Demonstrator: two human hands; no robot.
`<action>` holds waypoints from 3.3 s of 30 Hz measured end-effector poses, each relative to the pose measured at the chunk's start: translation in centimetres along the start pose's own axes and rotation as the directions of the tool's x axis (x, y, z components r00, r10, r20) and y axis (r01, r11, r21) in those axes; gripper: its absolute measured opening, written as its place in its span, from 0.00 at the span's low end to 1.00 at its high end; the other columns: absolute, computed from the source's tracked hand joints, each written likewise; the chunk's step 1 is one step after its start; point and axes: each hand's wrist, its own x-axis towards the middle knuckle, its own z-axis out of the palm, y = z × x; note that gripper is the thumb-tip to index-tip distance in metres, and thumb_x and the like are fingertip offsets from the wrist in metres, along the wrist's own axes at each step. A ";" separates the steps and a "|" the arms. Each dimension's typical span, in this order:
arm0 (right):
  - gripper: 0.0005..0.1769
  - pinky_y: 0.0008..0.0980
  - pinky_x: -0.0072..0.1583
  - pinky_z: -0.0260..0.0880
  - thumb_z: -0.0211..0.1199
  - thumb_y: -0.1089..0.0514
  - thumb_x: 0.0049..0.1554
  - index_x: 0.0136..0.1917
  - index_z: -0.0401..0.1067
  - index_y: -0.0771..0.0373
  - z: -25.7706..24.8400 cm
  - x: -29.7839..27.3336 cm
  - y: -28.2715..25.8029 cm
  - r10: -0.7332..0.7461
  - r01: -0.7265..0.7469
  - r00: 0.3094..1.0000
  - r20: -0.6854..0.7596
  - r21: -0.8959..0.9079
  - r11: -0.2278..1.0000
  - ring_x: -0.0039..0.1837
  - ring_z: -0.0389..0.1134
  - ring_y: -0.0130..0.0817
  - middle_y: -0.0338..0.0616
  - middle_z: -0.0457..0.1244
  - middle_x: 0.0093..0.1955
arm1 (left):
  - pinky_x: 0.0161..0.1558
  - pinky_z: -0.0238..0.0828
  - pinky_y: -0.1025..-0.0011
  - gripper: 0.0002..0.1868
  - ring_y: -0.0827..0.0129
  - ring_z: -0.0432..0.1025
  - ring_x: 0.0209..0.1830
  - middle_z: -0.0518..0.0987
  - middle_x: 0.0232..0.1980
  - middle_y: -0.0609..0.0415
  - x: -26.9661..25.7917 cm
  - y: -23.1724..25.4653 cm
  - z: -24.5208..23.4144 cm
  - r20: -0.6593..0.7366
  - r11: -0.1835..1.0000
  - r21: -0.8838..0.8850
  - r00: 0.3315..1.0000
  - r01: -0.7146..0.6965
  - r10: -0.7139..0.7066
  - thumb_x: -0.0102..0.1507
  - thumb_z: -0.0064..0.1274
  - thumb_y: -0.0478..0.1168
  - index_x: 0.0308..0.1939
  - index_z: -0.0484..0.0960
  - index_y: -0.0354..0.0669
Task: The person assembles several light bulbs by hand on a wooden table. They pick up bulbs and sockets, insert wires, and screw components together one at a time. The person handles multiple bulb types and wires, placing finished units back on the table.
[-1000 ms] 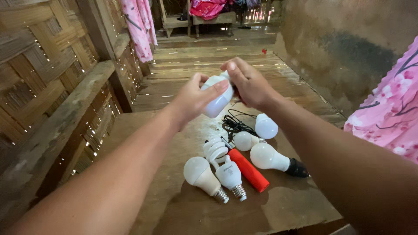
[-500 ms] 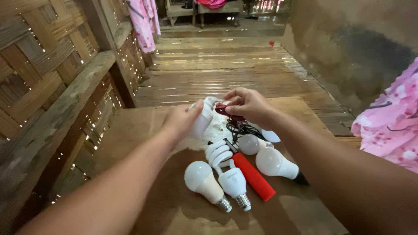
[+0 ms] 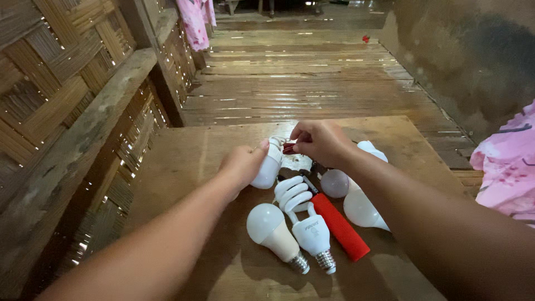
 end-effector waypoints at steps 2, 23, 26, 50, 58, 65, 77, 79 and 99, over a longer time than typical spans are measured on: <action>0.15 0.34 0.46 0.74 0.73 0.60 0.48 0.50 0.78 0.61 0.1 -0.2 0.1 0.013 -0.012 1.000 0.012 -0.029 0.999 0.43 0.75 0.33 0.45 0.74 0.42 | 0.41 0.73 0.56 0.37 0.52 0.80 0.35 0.85 0.35 0.40 0.1 0.1 -0.1 0.010 1.000 0.011 1.000 -0.005 0.005 0.64 0.42 0.69 0.35 0.87 0.37; 0.13 0.39 0.53 0.73 0.63 0.56 0.57 0.55 0.80 0.55 0.4 -1.0 3.9 0.296 -0.301 0.953 -0.062 -0.081 0.950 0.49 0.75 0.42 0.50 0.73 0.48 | 0.46 0.73 0.56 0.35 0.52 0.81 0.41 0.85 0.41 0.40 -0.4 0.3 0.8 0.018 1.000 0.022 1.000 0.005 -0.005 0.65 0.43 0.67 0.40 0.86 0.37; 0.13 0.40 0.53 0.73 0.62 0.55 0.57 0.54 0.81 0.54 0.1 -1.2 3.5 0.262 -0.268 0.963 -0.066 -0.109 0.957 0.49 0.75 0.42 0.49 0.73 0.48 | 0.46 0.73 0.56 0.34 0.53 0.80 0.41 0.85 0.42 0.41 -0.2 0.6 0.7 0.021 0.999 0.022 0.999 0.026 -0.026 0.64 0.44 0.67 0.40 0.87 0.39; 0.17 0.43 0.46 0.69 0.67 0.46 0.56 0.43 0.80 0.64 -0.1 -3.4 1.6 0.157 -0.158 0.987 -0.013 -0.061 0.986 0.40 0.71 0.46 0.54 0.70 0.38 | 0.54 0.75 0.63 0.38 0.59 0.78 0.55 0.80 0.59 0.44 -3.5 2.2 -0.1 0.027 0.994 -0.097 0.999 0.043 -0.040 0.57 0.61 0.57 0.66 0.71 0.43; 0.13 0.41 0.47 0.71 0.68 0.49 0.53 0.43 0.81 0.61 -0.1 -3.6 1.8 0.125 -0.123 0.992 0.016 -0.085 0.989 0.43 0.73 0.44 0.51 0.72 0.41 | 0.48 0.74 0.64 0.30 0.62 0.79 0.45 0.85 0.47 0.48 -3.2 1.2 0.1 -0.021 0.995 -0.100 1.000 -0.004 0.002 0.61 0.54 0.62 0.54 0.83 0.41; 0.19 0.41 0.50 0.71 0.64 0.44 0.57 0.53 0.79 0.58 -0.4 -4.5 0.6 0.270 -0.271 0.960 -0.079 -0.015 0.962 0.48 0.73 0.44 0.52 0.72 0.46 | 0.47 0.75 0.63 0.31 0.60 0.81 0.43 0.87 0.45 0.45 -3.5 1.0 0.0 0.038 0.994 -0.107 0.999 0.004 0.000 0.61 0.52 0.63 0.49 0.86 0.39; 0.16 0.44 0.55 0.71 0.67 0.46 0.55 0.51 0.81 0.56 -1.6 -5.3 -0.4 0.136 -0.148 0.982 -0.131 -0.085 0.985 0.54 0.73 0.48 0.55 0.72 0.49 | 0.60 0.71 0.61 0.40 0.57 0.76 0.60 0.80 0.62 0.44 -4.6 2.0 -0.4 -0.008 0.996 -0.069 0.999 0.050 -0.051 0.59 0.53 0.64 0.67 0.74 0.42; 0.15 0.44 0.56 0.70 0.67 0.46 0.54 0.50 0.81 0.55 -1.7 -5.4 -0.3 0.137 -0.153 0.980 -0.146 -0.102 0.983 0.55 0.73 0.48 0.54 0.72 0.49 | 0.60 0.70 0.61 0.42 0.57 0.75 0.61 0.79 0.63 0.44 -4.4 1.7 -0.2 -0.048 0.996 -0.085 0.999 -0.010 0.006 0.58 0.54 0.64 0.68 0.71 0.40; 0.15 0.40 0.58 0.71 0.64 0.54 0.57 0.57 0.76 0.58 -4.7 -9.0 -3.2 0.117 -0.110 0.966 -0.230 0.042 0.993 0.60 0.71 0.40 0.49 0.70 0.57 | 0.63 0.66 0.55 0.41 0.47 0.69 0.64 0.72 0.65 0.37 -5.6 -2.0 0.6 -0.318 0.983 0.048 0.931 -0.175 0.181 0.62 0.48 0.67 0.69 0.70 0.43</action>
